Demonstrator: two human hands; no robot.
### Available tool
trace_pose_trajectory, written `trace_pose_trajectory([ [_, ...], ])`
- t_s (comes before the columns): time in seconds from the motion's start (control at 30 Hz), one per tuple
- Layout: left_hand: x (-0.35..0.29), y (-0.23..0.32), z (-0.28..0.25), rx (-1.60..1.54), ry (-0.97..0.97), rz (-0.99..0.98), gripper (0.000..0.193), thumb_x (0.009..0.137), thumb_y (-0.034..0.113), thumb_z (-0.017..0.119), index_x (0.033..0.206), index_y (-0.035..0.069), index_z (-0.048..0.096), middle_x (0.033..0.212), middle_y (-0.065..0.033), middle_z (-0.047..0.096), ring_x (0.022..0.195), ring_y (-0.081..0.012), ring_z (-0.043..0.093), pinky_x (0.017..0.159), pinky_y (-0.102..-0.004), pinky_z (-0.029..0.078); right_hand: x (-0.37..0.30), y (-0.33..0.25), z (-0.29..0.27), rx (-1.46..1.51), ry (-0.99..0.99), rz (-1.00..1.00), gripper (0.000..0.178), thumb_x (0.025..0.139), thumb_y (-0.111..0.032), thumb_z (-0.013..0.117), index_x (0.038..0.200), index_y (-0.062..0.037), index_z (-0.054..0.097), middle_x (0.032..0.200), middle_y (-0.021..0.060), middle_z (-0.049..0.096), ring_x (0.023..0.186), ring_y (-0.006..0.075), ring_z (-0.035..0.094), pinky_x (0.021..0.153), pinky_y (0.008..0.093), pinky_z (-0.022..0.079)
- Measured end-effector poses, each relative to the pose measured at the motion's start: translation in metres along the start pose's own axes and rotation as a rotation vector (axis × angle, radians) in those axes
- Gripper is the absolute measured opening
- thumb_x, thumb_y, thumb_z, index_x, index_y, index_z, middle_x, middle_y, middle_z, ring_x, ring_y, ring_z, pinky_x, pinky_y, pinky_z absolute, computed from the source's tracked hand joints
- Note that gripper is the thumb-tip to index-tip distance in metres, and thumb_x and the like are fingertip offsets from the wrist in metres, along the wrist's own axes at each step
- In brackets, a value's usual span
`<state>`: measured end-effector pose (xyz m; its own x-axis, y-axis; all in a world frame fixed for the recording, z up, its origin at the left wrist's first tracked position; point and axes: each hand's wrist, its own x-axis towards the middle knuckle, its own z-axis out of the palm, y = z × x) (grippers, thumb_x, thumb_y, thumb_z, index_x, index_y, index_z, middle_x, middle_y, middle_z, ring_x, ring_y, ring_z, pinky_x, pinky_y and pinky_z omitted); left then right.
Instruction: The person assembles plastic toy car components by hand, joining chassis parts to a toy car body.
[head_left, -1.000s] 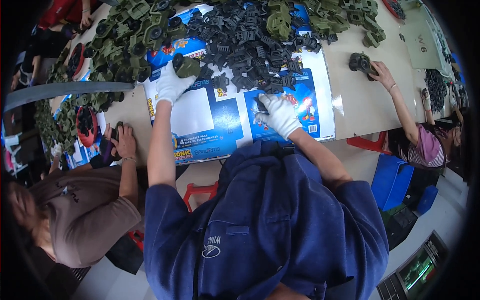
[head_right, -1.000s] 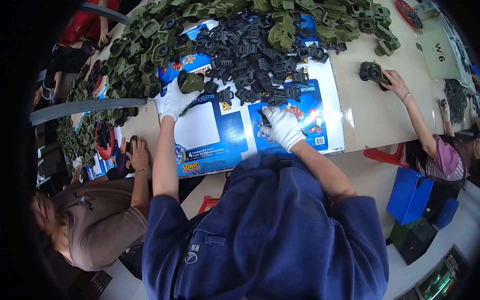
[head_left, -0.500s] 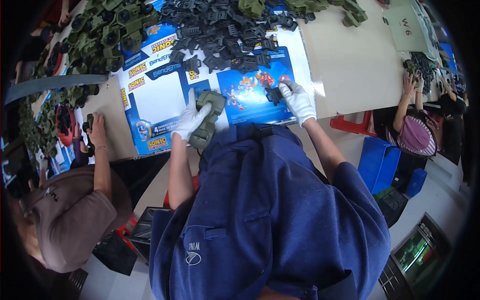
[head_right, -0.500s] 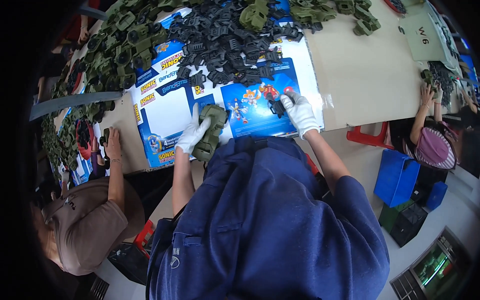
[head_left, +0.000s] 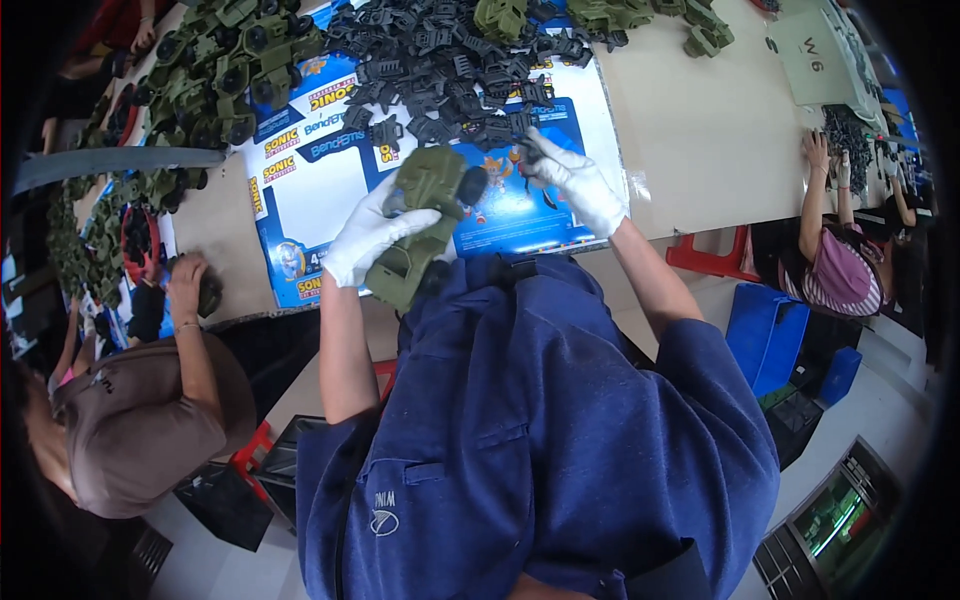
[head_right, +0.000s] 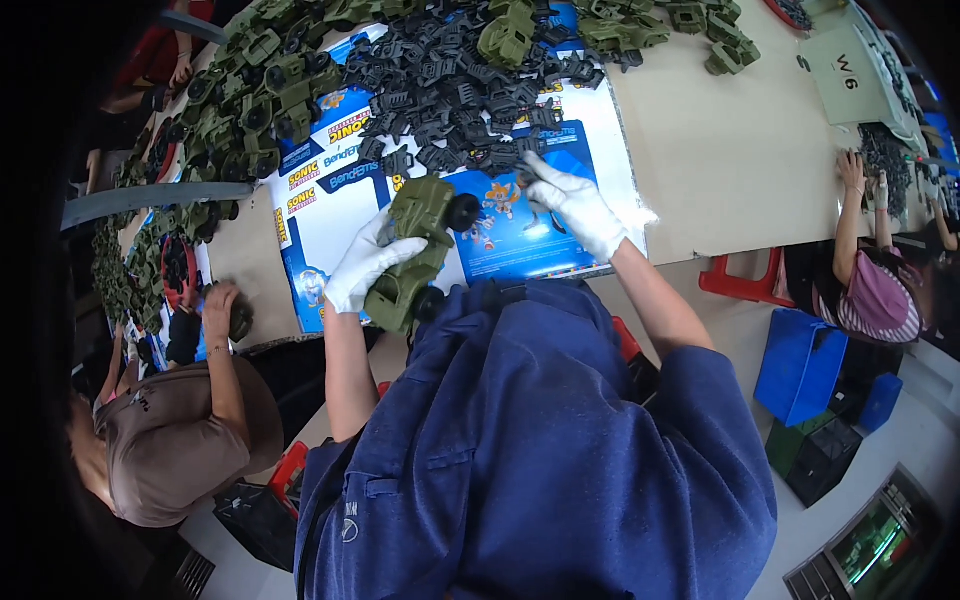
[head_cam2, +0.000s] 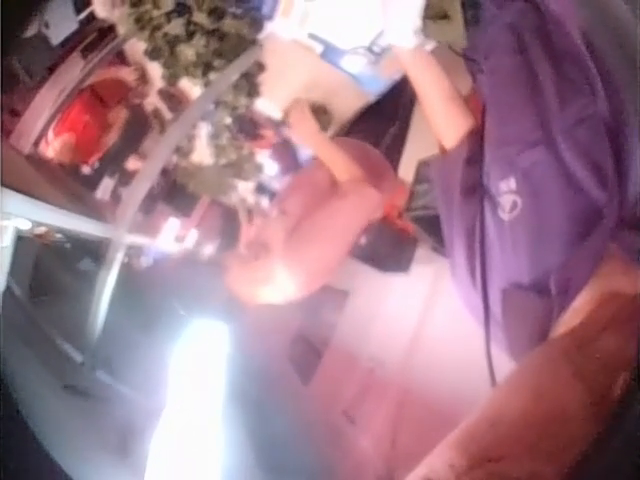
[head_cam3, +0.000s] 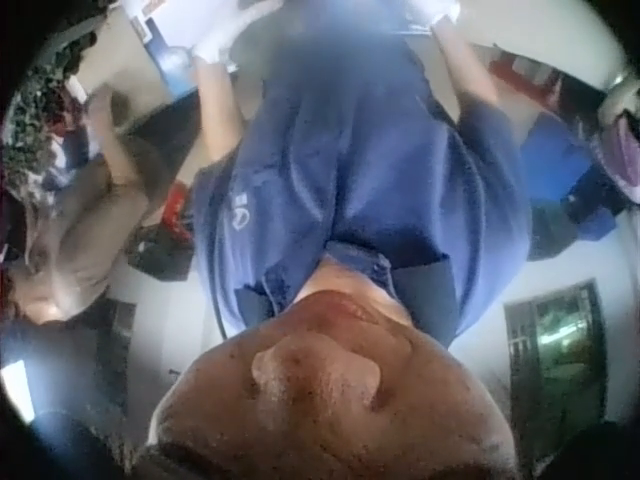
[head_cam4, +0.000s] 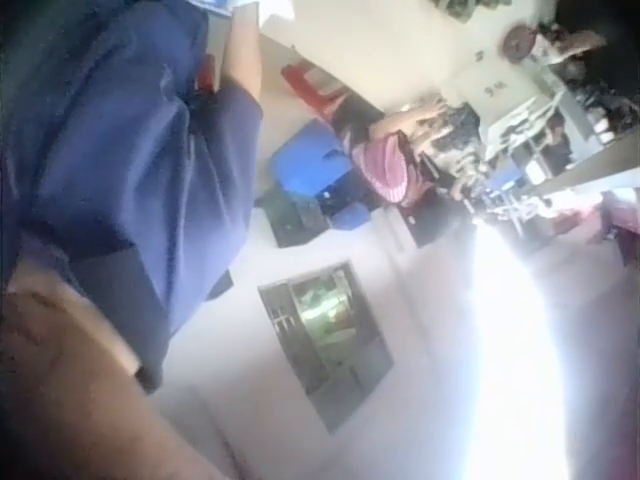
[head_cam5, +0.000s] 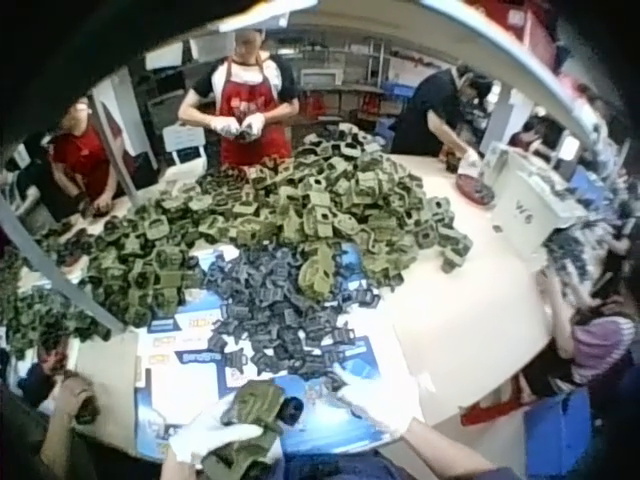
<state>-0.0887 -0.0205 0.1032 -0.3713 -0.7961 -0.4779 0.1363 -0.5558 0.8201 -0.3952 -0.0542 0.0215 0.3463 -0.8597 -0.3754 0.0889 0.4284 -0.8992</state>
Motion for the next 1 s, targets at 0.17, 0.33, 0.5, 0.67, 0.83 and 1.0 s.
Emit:
trace_pose_trajectory([
  [0.17,0.005,0.004,0.038,0.197,-0.068,-0.073,0.076,0.081,0.017,0.080,0.146,0.007,0.043,0.109,-0.0069,0.067,0.092,-0.0110,0.063,0.080,-0.0246,0.051,0.000,-0.014,0.031,0.319,-0.310,-0.174,0.073,0.095,-0.040,0.058,0.147,0.0043,0.032,0.149,0.0174,0.042,0.139,0.0270,0.039,0.115,0.0374,0.032],
  [0.33,0.005,0.006,0.054,0.110,-0.027,-0.132,0.075,0.081,0.018,0.080,0.145,0.006,0.044,0.113,-0.0092,0.067,0.099,-0.0134,0.064,0.083,-0.0261,0.052,-0.002,-0.014,0.032,0.344,-0.306,-0.175,0.071,0.095,-0.038,0.058,0.147,0.0038,0.034,0.148,0.0180,0.043,0.139,0.0280,0.039,0.115,0.0388,0.031],
  [0.5,0.005,0.003,0.053,0.087,-0.005,-0.101,0.075,0.080,0.018,0.081,0.145,0.006,0.045,0.110,-0.0085,0.067,0.096,-0.0130,0.064,0.082,-0.0261,0.052,-0.002,-0.019,0.033,0.362,-0.330,-0.195,0.069,0.095,-0.036,0.059,0.147,0.0030,0.035,0.147,0.0182,0.044,0.139,0.0282,0.040,0.116,0.0392,0.031],
  [0.67,0.005,0.002,0.053,0.097,-0.006,-0.092,0.074,0.081,0.018,0.080,0.145,0.007,0.044,0.110,-0.0082,0.067,0.095,-0.0126,0.064,0.082,-0.0256,0.052,-0.002,-0.019,0.032,0.356,-0.337,-0.205,0.068,0.095,-0.036,0.059,0.146,0.0030,0.036,0.147,0.0184,0.044,0.139,0.0288,0.040,0.116,0.0397,0.031],
  [0.83,0.004,0.000,0.051,0.078,-0.025,-0.061,0.074,0.082,0.018,0.080,0.146,0.007,0.044,0.111,-0.0084,0.067,0.096,-0.0127,0.064,0.083,-0.0259,0.052,-0.002,-0.019,0.028,0.320,-0.367,-0.189,0.071,0.094,-0.036,0.061,0.147,0.0031,0.035,0.148,0.0179,0.043,0.139,0.0286,0.040,0.116,0.0397,0.031],
  [1.0,0.009,-0.005,0.048,-0.016,-0.052,-0.056,0.073,0.083,0.018,0.078,0.146,0.008,0.043,0.113,-0.0081,0.066,0.099,-0.0128,0.063,0.085,-0.0267,0.051,0.000,-0.022,0.032,0.346,-0.355,-0.203,0.073,0.093,-0.037,0.062,0.148,0.0025,0.034,0.150,0.0172,0.041,0.140,0.0281,0.038,0.116,0.0394,0.031],
])
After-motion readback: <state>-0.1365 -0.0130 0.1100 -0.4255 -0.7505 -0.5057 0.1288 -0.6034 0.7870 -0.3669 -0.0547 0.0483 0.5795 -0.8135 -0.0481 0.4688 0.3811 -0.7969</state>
